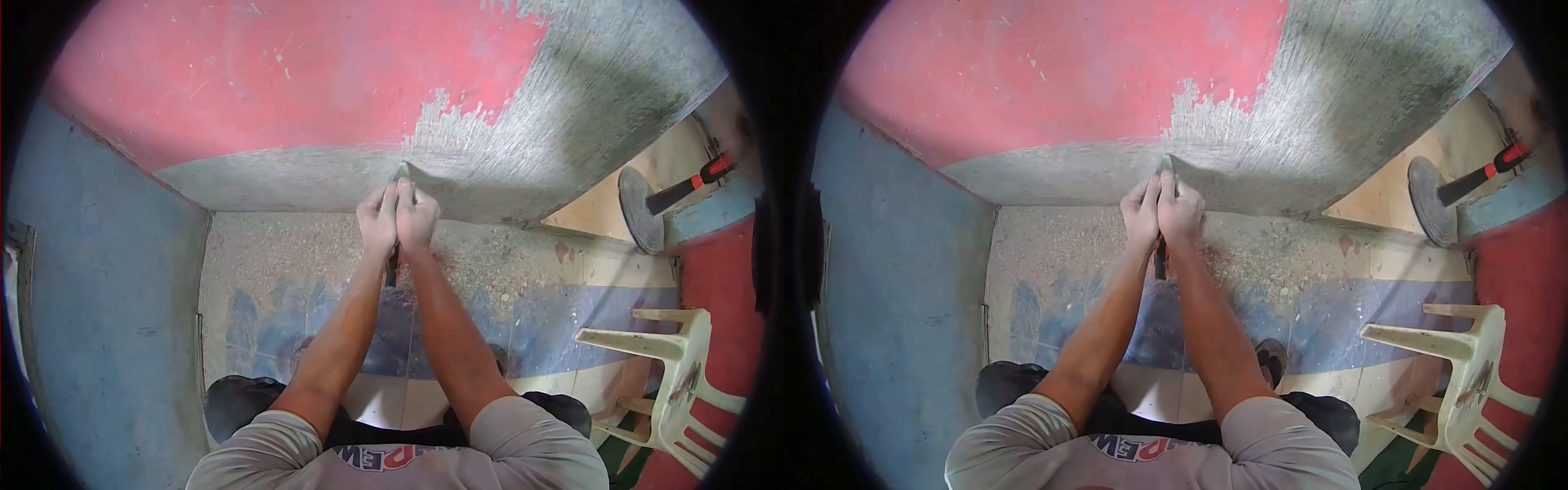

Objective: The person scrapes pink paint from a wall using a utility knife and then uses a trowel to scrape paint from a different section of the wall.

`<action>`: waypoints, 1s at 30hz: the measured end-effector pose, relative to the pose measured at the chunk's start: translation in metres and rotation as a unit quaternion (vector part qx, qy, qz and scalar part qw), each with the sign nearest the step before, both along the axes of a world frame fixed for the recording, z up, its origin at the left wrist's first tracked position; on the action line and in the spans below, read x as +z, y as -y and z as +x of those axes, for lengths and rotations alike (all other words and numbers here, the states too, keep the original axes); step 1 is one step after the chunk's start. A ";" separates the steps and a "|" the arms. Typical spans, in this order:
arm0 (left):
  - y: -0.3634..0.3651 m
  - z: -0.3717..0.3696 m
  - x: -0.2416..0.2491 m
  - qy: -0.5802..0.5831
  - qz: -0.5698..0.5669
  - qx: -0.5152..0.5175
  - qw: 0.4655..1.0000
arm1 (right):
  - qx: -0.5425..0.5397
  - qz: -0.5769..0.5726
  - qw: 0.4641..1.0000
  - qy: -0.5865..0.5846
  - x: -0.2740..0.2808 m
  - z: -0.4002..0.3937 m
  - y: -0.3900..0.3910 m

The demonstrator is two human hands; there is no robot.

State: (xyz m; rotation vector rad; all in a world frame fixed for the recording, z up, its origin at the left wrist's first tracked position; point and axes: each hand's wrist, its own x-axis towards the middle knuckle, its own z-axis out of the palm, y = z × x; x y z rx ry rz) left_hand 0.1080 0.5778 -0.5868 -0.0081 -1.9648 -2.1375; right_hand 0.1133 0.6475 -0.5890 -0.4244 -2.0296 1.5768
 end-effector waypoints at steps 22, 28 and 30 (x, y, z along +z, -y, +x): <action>0.001 -0.015 0.113 -0.038 0.080 -0.011 0.996 | 0.028 0.020 0.999 -0.037 0.134 -0.010 0.000; 0.000 0.001 0.026 0.006 0.057 -0.002 0.998 | 0.012 0.014 1.000 0.009 0.050 0.006 0.005; -0.002 -0.009 0.076 -0.037 0.020 -0.018 0.999 | 0.009 0.093 0.996 0.003 0.094 -0.006 -0.009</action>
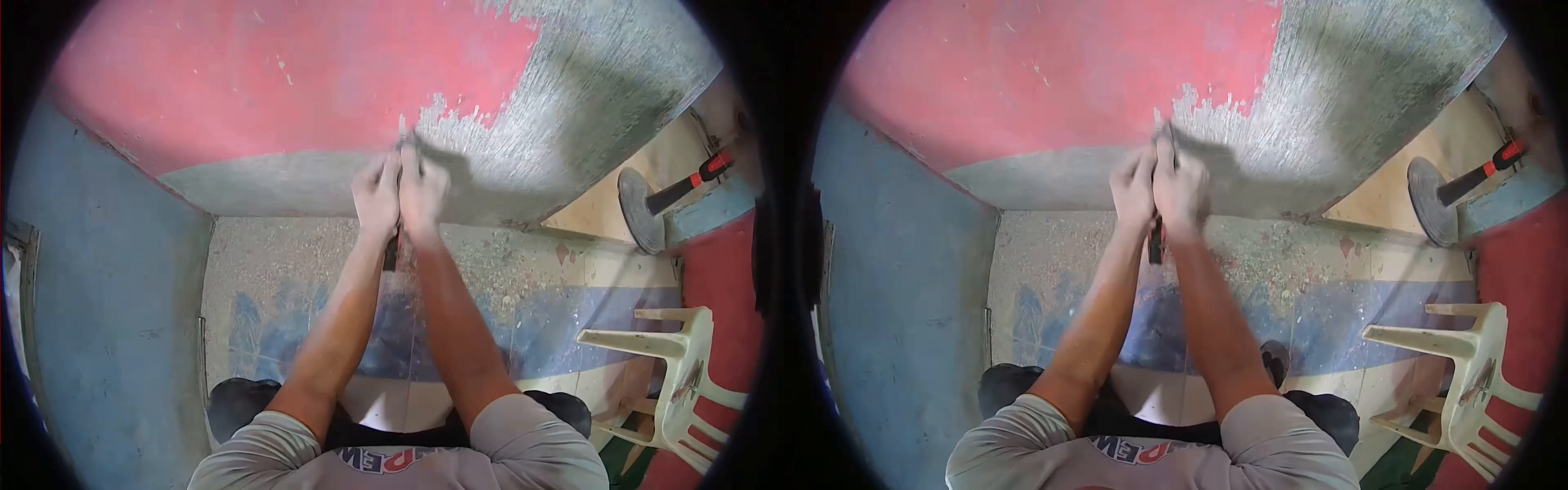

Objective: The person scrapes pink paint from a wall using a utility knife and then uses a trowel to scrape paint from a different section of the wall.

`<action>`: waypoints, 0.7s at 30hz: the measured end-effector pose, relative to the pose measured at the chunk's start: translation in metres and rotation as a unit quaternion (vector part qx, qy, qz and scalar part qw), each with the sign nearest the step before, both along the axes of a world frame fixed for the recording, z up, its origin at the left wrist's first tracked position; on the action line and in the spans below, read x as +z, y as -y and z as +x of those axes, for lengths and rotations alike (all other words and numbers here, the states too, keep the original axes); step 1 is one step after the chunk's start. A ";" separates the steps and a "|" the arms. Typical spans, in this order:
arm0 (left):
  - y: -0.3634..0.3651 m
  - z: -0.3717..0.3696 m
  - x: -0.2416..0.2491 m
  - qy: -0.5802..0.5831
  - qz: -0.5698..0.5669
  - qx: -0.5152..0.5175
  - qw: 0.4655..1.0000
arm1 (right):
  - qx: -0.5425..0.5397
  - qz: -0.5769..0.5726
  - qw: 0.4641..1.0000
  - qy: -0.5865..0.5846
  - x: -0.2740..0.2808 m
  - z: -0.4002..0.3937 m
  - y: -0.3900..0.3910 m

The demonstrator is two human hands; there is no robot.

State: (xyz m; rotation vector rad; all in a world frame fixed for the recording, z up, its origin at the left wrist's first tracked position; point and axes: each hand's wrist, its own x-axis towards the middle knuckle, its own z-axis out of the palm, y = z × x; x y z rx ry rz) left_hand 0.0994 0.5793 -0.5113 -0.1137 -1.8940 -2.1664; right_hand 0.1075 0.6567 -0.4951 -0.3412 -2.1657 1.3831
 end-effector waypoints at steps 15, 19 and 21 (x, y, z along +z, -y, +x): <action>-0.006 0.007 -0.026 0.061 0.074 -0.005 0.995 | 0.004 -0.084 0.996 0.017 -0.015 0.004 -0.001; -0.003 0.016 -0.026 0.039 0.005 0.004 0.999 | 0.022 -0.102 0.994 -0.023 -0.044 0.005 0.001; -0.002 0.014 -0.064 0.048 0.021 0.011 0.999 | 0.013 -0.077 0.997 0.007 -0.068 0.008 0.001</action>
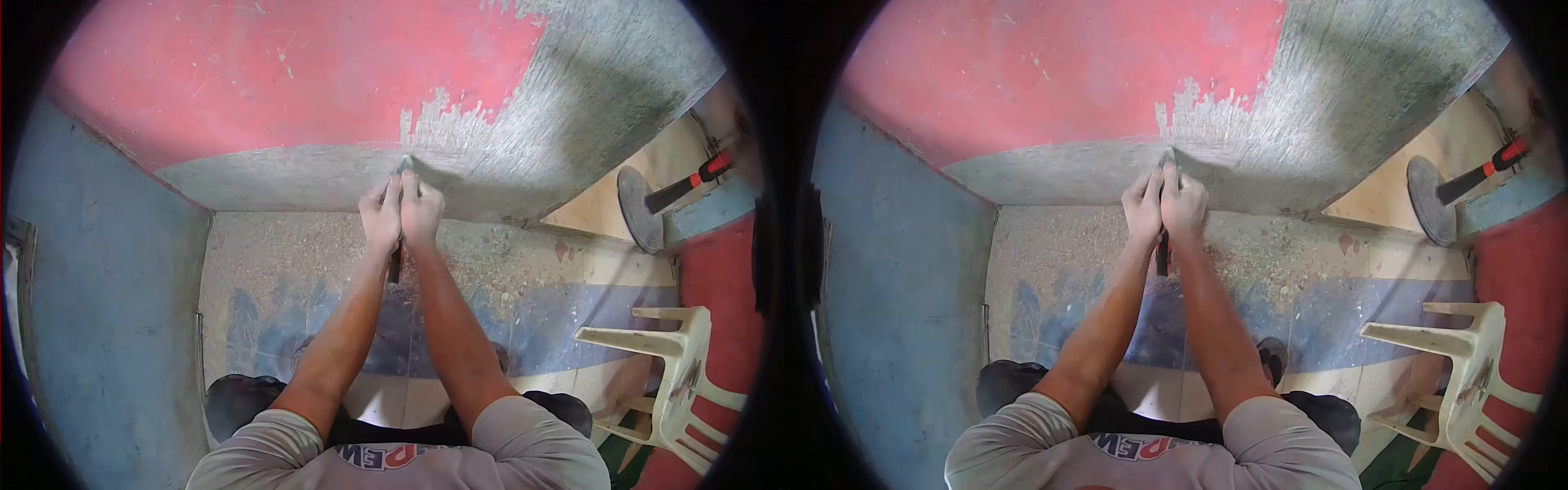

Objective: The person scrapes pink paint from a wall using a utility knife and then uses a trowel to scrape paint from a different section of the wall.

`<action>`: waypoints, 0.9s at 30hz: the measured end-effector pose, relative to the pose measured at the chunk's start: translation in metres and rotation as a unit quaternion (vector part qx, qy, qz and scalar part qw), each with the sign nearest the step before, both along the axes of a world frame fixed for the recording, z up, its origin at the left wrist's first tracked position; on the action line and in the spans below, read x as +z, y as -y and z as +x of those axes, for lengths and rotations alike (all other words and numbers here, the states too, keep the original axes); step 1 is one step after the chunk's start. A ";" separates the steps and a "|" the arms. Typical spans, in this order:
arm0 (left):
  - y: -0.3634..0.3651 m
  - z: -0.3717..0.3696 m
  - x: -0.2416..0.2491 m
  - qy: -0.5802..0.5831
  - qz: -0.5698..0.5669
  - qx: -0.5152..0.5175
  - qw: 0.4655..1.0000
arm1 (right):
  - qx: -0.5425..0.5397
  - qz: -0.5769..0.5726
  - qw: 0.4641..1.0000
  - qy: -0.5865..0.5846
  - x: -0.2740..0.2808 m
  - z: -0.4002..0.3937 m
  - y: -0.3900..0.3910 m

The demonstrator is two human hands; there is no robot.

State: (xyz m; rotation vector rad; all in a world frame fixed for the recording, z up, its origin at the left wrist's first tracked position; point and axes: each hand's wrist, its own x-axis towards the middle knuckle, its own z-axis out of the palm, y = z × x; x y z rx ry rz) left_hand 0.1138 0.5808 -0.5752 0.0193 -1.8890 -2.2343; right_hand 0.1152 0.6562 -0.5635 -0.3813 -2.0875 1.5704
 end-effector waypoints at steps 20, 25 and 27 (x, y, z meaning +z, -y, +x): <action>-0.013 -0.020 0.073 -0.078 0.033 0.001 0.996 | -0.007 0.052 0.996 -0.070 0.080 -0.016 -0.011; -0.007 -0.013 0.013 -0.037 0.012 -0.005 0.999 | -0.021 0.058 0.998 -0.019 0.033 -0.006 -0.004; -0.012 -0.001 0.005 0.004 0.062 0.008 0.998 | -0.014 0.013 1.000 0.001 0.023 0.005 0.000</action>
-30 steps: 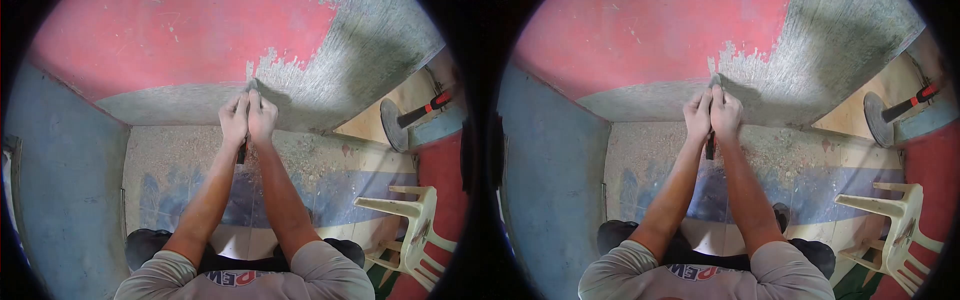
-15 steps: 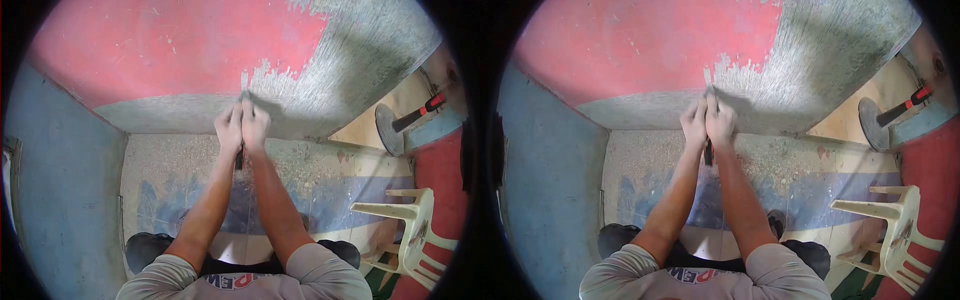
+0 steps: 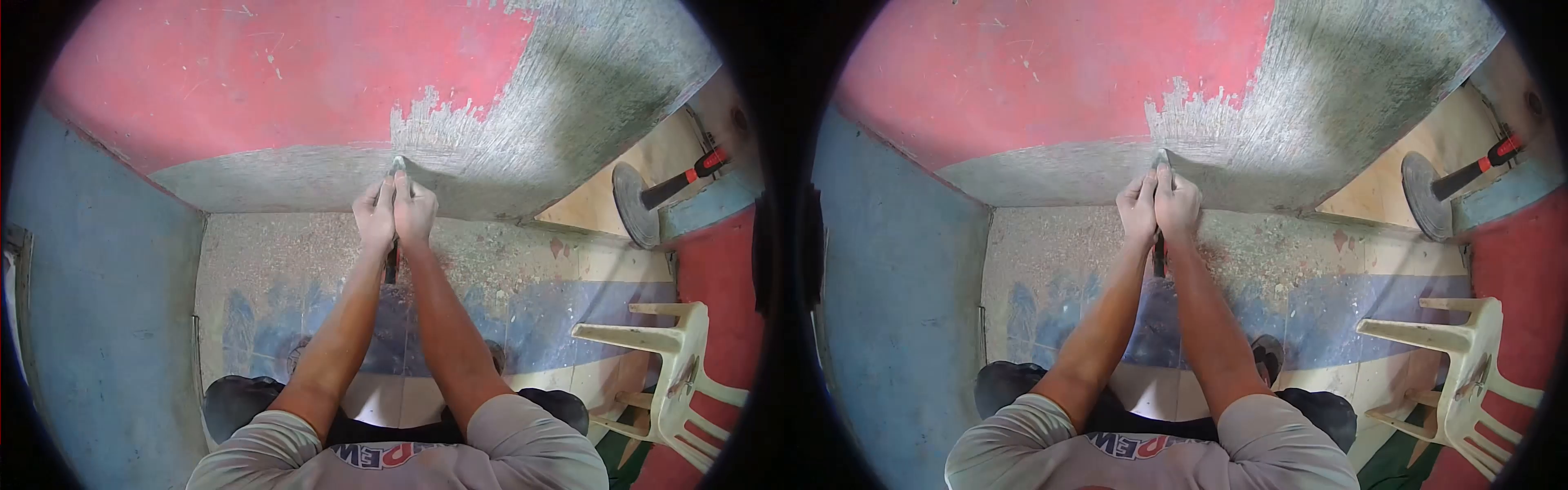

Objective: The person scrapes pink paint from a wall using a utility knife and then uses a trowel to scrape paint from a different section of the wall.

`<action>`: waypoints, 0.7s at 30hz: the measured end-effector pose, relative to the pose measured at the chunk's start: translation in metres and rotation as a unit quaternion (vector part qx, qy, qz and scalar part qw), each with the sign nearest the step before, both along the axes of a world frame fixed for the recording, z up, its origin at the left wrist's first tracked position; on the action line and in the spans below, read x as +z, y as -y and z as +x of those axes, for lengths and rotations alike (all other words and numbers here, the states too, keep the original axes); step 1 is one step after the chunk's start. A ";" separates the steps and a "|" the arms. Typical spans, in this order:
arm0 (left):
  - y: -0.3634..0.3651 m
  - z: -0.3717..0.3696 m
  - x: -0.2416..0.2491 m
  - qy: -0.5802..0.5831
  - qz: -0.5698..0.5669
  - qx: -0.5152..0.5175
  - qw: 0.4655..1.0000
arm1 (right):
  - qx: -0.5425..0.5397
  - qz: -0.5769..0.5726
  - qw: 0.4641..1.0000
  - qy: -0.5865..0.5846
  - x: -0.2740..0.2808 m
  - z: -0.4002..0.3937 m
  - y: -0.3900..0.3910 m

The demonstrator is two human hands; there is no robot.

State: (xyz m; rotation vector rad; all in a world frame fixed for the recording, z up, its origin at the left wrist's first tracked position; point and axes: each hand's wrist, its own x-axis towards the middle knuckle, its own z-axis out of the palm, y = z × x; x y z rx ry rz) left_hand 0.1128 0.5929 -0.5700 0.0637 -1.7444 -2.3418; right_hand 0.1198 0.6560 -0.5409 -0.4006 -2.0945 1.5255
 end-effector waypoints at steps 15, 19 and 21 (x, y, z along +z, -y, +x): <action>0.004 -0.008 0.030 -0.023 -0.028 -0.010 0.999 | 0.004 -0.064 0.997 -0.031 0.008 -0.001 0.002; 0.003 -0.017 0.115 -0.057 0.024 -0.024 0.998 | 0.017 0.026 0.996 -0.079 0.092 -0.019 -0.007; 0.002 -0.020 0.121 -0.073 0.052 -0.028 0.996 | 0.022 -0.003 0.994 -0.104 0.113 -0.023 -0.004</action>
